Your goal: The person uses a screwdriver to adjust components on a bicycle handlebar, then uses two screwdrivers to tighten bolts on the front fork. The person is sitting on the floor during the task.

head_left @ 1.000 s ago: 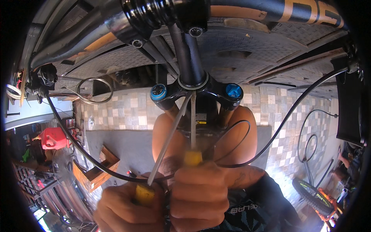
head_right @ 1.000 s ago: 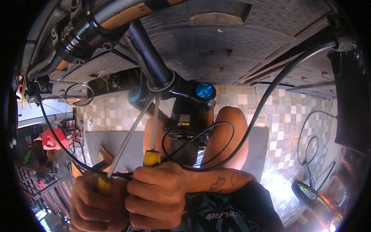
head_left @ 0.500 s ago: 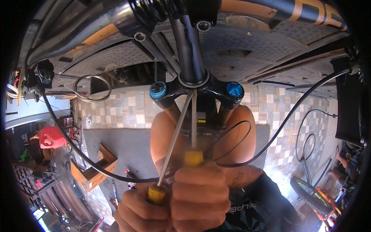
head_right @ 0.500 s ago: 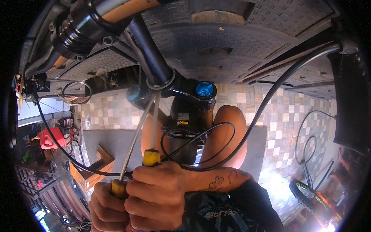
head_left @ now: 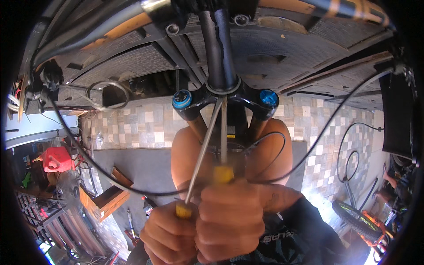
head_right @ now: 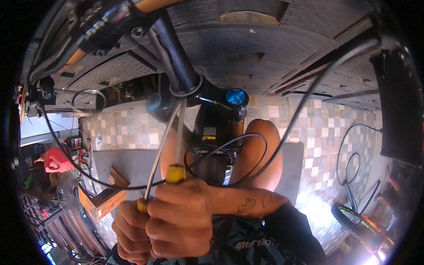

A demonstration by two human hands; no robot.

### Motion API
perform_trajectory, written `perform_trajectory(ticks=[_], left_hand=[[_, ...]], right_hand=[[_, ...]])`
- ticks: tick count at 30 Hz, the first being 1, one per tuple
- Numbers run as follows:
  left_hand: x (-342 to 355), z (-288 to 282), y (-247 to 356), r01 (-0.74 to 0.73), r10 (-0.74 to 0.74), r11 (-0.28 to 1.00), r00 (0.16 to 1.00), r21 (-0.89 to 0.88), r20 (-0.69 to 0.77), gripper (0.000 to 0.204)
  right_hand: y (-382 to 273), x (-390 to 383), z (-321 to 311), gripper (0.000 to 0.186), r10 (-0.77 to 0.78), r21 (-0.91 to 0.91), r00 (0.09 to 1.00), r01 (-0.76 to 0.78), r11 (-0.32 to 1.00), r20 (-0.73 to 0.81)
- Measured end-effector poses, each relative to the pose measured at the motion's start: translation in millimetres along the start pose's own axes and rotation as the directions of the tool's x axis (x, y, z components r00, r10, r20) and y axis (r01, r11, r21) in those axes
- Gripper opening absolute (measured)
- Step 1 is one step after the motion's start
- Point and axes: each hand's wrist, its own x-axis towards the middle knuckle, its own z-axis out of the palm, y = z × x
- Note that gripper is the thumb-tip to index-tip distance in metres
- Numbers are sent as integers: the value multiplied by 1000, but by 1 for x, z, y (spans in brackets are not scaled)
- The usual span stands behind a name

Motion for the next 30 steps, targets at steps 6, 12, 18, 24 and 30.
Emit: perform_trajectory(ticks=[6,12,18,24,30], left_hand=[[11,17,0,80,-81,989,997,-123,1,40],[39,41,-28,280,-219,941,931,-190,291,36],[34,29,-15,52,-7,957,988,-285,156,38],[39,7,12,145,-133,945,989,-294,60,28],[53,37,20,286,-257,953,937,-97,238,29]], right_hand=[[-1,9,-18,12,4,-16,997,-2,1000,77],[0,4,-17,20,-31,31,999,30,999,8],[5,0,-14,28,-46,60,997,49,997,-57],[6,-2,-9,30,-80,7,996,80,997,-47],[3,1,-19,52,-86,29,993,88,996,-78]])
